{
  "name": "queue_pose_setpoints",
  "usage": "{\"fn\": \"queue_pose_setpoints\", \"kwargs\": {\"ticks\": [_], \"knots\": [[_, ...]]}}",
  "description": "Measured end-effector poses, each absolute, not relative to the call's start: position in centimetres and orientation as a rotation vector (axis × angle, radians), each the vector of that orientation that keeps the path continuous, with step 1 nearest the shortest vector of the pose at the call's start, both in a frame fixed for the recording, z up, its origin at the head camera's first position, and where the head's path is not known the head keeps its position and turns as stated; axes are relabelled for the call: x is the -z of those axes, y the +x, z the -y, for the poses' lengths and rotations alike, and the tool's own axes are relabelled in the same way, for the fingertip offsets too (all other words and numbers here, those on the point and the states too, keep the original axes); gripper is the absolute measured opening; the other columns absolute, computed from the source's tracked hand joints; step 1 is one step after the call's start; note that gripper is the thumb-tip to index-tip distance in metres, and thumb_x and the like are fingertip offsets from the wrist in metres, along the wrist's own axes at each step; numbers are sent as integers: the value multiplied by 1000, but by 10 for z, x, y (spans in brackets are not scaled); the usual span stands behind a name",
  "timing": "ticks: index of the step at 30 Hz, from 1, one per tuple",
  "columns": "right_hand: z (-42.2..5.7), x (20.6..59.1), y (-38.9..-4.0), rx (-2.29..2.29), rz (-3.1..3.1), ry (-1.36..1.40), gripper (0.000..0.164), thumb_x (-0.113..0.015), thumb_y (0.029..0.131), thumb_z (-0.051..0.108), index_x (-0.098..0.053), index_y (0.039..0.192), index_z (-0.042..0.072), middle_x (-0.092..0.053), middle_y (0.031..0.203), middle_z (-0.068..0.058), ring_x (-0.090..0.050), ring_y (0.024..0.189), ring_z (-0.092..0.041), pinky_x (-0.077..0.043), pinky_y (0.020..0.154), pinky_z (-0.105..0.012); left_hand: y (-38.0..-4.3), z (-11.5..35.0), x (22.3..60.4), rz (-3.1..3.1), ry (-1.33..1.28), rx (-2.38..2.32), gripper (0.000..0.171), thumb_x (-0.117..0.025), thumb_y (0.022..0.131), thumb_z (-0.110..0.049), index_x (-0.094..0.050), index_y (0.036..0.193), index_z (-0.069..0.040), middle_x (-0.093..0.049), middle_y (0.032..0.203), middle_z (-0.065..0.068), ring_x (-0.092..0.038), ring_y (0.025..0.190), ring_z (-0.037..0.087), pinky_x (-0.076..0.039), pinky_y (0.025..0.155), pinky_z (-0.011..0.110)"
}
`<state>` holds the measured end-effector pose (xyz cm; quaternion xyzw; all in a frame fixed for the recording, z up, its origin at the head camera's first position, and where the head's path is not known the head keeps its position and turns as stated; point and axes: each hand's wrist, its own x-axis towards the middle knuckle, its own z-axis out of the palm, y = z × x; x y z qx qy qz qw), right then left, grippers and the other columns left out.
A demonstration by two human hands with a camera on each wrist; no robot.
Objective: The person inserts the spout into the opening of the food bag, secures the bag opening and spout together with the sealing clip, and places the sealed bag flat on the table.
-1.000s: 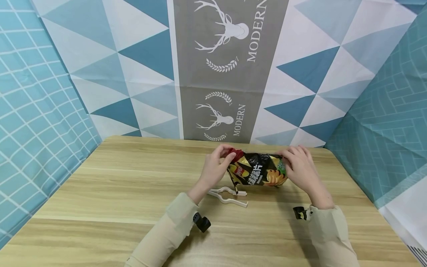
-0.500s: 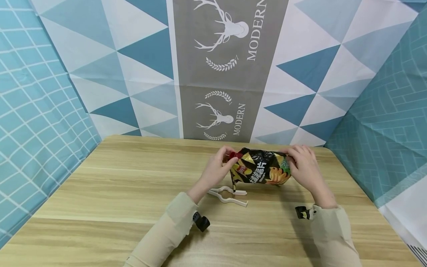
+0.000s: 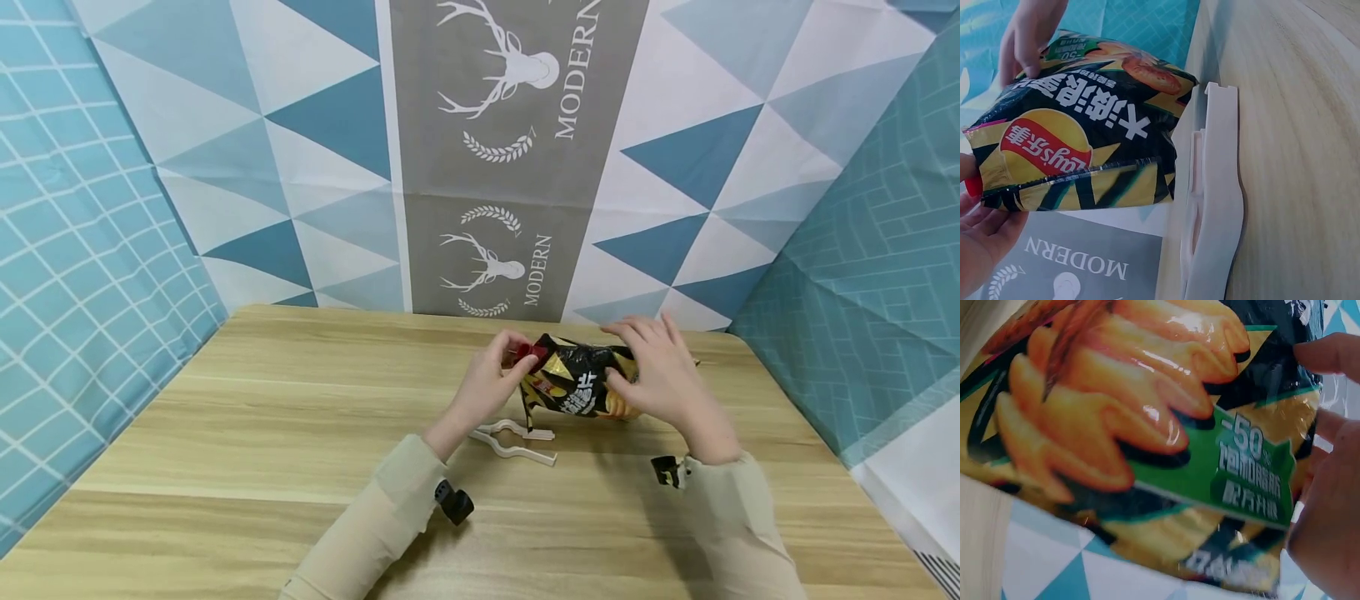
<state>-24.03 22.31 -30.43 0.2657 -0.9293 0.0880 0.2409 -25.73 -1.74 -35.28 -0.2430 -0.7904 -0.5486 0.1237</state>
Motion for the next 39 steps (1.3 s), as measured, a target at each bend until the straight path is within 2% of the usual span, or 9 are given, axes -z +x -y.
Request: {"fn": "queue_pose_setpoints", "kwargs": {"ticks": [4, 8, 11, 13, 16, 20, 26, 33, 39], "knots": [[-210, 305, -244, -252, 2525, 793, 46, -55, 79, 23, -51, 123, 8, -54, 121, -13, -43, 117, -32, -11, 108, -52, -256, 17, 353, 2295, -694, 1607, 22, -59, 88, -18, -53, 106, -7, -64, 100, 9, -63, 88, 18, -50, 74, 21], [-197, 306, -247, -265, 2458, 841, 40, -54, 78, 10, -55, 119, 7, -59, 114, -10, -49, 110, -29, -15, 108, -49, -255, 16, 352, 2289, -702, 1593, 23, -60, 88, -19, -53, 105, -6, -65, 100, 11, -64, 86, 18, -50, 73, 20], [-188, 307, -248, -262, 2412, 883, 39, -53, 78, 4, -56, 117, 7, -61, 110, -9, -53, 107, -27, -23, 106, -46, -254, 16, 351, 2279, -713, 1586, 23, -60, 88, -19, -53, 105, -6, -66, 99, 11, -64, 84, 18, -50, 72, 20], [-182, 309, -248, -273, 2400, 902, 37, -53, 81, 6, -57, 118, 8, -61, 111, -8, -54, 106, -26, -29, 102, -45, -253, 15, 351, 2271, -716, 1582, 23, -60, 88, -20, -53, 105, -6, -66, 98, 10, -64, 85, 18, -50, 73, 21], [-176, 312, -248, -297, 2392, 912, 34, -59, 86, 19, -57, 119, 10, -58, 116, -8, -53, 108, -27, -35, 97, -46, -253, 15, 351, 2270, -708, 1583, 22, -60, 88, -20, -54, 104, -7, -66, 97, 9, -64, 84, 17, -50, 73, 21], [-174, 316, -248, -314, 2352, 920, 45, -66, 81, 34, -59, 118, 10, -59, 118, -8, -54, 108, -28, -38, 94, -47, -253, 15, 351, 2278, -691, 1592, 21, -60, 88, -20, -54, 104, -7, -66, 96, 8, -63, 82, 16, -50, 71, 21], [-174, 315, -251, -378, 2187, 924, 31, -72, 75, 21, -68, 105, 10, -68, 102, -7, -62, 95, -25, -45, 84, -41, -254, 16, 351, 2284, -671, 1624, 21, -60, 88, -20, -54, 105, -7, -65, 97, 8, -62, 83, 16, -50, 70, 21], [-177, 311, -248, -486, 2247, 836, 13, -67, 82, 13, -68, 95, 10, -70, 91, -5, -64, 77, -21, -47, 78, -42, -254, 17, 350, 2296, -637, 1651, 22, -60, 88, -24, -54, 104, -10, -66, 97, 7, -62, 84, 15, -50, 72, 23], [-177, 304, -245, -518, 2386, 806, 6, -58, 88, 14, -63, 92, 12, -64, 74, 0, -47, 59, -13, -38, 59, -32, -254, 17, 349, 2283, -672, 1656, 24, -60, 88, -25, -54, 106, -9, -66, 100, 8, -62, 88, 16, -50, 76, 26]]}}
